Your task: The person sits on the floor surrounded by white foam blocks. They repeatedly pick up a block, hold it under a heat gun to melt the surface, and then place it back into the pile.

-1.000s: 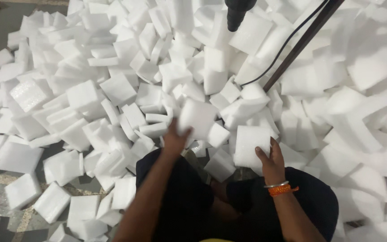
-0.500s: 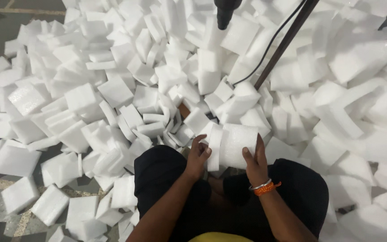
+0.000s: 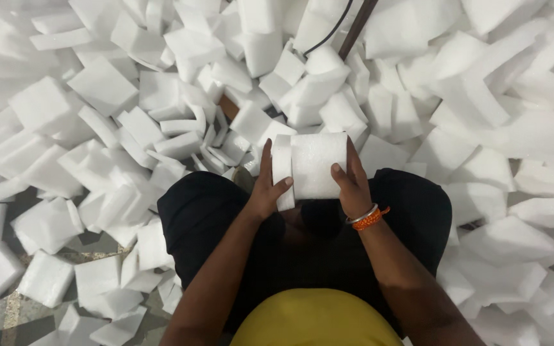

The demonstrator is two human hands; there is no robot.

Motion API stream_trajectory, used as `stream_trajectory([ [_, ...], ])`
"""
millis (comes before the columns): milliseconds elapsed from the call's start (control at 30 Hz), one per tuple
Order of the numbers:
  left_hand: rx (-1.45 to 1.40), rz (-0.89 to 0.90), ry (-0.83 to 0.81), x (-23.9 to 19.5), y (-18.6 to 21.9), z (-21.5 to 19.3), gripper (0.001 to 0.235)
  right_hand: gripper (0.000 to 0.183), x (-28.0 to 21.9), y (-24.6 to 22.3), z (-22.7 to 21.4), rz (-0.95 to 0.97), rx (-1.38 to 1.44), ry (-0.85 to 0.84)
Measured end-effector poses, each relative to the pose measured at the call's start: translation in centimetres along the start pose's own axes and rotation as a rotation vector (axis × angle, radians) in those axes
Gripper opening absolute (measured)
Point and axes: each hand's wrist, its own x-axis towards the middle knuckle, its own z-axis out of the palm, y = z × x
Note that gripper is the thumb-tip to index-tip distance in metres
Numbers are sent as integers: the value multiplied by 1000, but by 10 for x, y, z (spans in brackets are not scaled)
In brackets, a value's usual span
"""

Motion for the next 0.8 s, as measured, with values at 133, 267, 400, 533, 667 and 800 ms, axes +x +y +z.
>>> stream_trajectory([
  [133,12,-58,44,-1,16,3,118,88,-3,2,0,-21,3,-37],
  [267,48,-70,67,3,16,1,115,87,-4,2,4,-152,-69,-16],
  [400,27,32,65,-3,9,3,109,82,-10,-3,10,-99,-29,50],
  [533,-54,-51,131,1,12,4,96,71,1,-14,19,48,74,114],
  [667,-183,-72,232,27,18,-3,78,58,41,-28,23,273,308,114],
  [800,-295,-56,241,59,29,-18,73,54,87,-43,24,282,431,72],
])
